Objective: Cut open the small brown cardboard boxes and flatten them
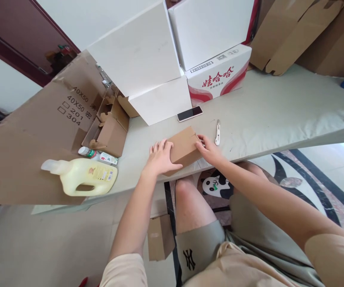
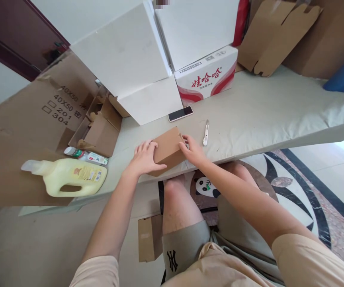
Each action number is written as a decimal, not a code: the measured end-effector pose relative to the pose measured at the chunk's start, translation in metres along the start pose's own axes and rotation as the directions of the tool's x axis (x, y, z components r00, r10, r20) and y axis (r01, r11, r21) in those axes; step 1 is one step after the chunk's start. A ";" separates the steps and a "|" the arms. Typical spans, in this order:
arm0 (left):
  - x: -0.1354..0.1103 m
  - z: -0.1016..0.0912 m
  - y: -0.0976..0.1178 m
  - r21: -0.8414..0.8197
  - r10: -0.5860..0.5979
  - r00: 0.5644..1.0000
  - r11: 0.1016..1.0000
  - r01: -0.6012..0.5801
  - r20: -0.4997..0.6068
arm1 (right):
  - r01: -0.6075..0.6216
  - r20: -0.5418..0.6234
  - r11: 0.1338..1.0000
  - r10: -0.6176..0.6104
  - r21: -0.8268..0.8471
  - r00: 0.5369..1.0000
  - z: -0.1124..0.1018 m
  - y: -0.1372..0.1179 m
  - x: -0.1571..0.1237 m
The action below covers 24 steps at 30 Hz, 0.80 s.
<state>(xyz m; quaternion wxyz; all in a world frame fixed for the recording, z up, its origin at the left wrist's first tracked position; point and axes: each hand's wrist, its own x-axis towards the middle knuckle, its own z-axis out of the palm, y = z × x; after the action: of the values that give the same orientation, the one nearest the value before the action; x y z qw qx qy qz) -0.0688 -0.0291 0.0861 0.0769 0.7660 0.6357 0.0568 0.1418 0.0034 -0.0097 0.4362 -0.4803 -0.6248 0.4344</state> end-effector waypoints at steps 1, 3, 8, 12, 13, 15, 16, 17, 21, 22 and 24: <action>0.003 0.000 -0.002 -0.013 -0.016 1.000 1.000 0.016 0.021 | 0.026 0.007 0.998 -0.026 -0.057 1.000 -0.002 0.003 -0.002; 0.006 -0.002 -0.011 -0.075 -0.078 0.997 0.994 0.080 0.028 | 0.080 0.010 0.980 -0.080 -0.184 0.997 -0.010 0.010 -0.004; -0.013 0.004 -0.053 -0.740 -0.287 0.952 0.663 0.118 -0.106 | -0.058 -0.066 0.836 0.026 -0.546 0.997 -0.052 0.040 0.002; -0.052 0.044 -0.065 -0.981 -0.455 0.872 -0.021 0.192 0.180 | -0.076 0.018 0.566 0.158 -0.821 0.987 -0.077 0.055 0.005; -0.062 0.057 -0.061 -0.978 -0.459 0.864 -0.121 0.170 0.207 | -0.058 0.031 0.542 0.153 -0.838 0.988 -0.081 0.055 0.005; -0.080 0.081 -0.047 -0.953 -0.466 0.852 -0.280 0.114 0.239 | -0.074 0.021 0.518 0.175 -0.852 0.984 -0.085 0.052 0.006; -0.088 0.091 -0.038 -0.935 -0.442 0.862 -0.343 0.094 0.248 | -0.101 0.007 0.511 0.204 -0.853 0.979 -0.087 0.049 0.005; -0.094 0.099 -0.029 -0.920 -0.421 0.872 -0.383 0.081 0.251 | -0.125 -0.005 0.501 0.235 -0.856 0.972 -0.090 0.045 0.003; -0.107 0.119 -0.008 -0.922 -0.428 0.870 -0.382 0.073 0.246 | -0.215 0.010 0.619 0.340 -0.755 0.941 -0.098 0.022 -0.026; -0.109 0.123 -0.007 -0.926 -0.461 0.851 -0.370 0.074 0.252 | -0.229 0.051 0.718 0.346 -0.657 0.937 -0.100 0.014 -0.038; -0.109 0.130 -0.009 -0.928 -0.527 0.801 -0.361 0.090 0.283 | -0.209 0.195 0.898 0.301 -0.388 0.933 -0.100 -0.002 -0.066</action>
<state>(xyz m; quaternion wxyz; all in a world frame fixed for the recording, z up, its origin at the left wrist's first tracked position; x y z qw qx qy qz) -0.0740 -0.1408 -0.0425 0.5623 0.1723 0.5309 0.6101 0.2481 -0.0494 0.0083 0.1971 -0.5717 -0.6748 0.4230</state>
